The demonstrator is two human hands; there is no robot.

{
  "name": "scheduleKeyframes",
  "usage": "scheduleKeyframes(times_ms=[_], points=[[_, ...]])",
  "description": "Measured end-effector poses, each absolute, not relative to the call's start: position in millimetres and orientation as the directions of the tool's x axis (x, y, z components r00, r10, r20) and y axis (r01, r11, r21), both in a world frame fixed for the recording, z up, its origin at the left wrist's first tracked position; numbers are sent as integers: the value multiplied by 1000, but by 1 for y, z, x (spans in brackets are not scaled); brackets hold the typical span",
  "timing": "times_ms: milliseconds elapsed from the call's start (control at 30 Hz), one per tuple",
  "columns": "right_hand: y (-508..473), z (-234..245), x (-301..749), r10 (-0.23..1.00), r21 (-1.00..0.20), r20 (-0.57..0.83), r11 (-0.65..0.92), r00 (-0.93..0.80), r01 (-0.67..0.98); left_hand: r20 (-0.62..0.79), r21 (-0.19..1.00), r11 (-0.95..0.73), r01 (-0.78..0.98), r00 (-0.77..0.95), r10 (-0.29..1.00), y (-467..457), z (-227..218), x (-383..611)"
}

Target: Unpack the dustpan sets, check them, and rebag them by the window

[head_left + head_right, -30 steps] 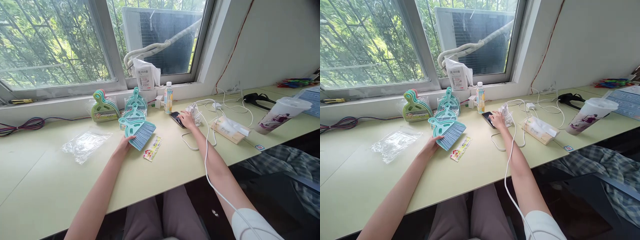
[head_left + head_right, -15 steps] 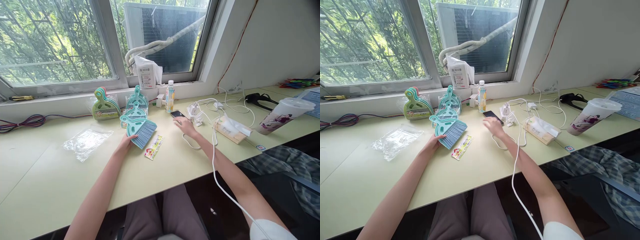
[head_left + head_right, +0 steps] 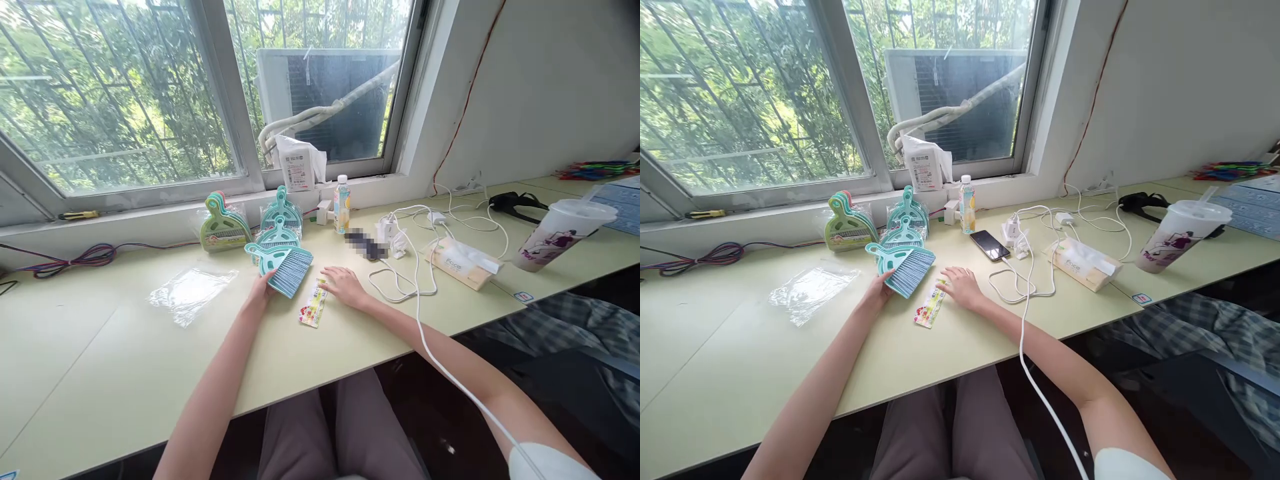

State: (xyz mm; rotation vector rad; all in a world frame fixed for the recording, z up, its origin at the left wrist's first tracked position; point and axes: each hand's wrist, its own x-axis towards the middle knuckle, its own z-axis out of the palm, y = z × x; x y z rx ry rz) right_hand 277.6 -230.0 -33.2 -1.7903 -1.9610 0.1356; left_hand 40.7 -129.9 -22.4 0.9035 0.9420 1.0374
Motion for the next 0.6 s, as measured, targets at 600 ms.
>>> scheduleKeyframes(times_ms=[600], points=[[-164, -1, 287, 994, -994, 103, 101, 45, 41, -87, 963, 164, -213, 331, 939, -134, -25, 43]])
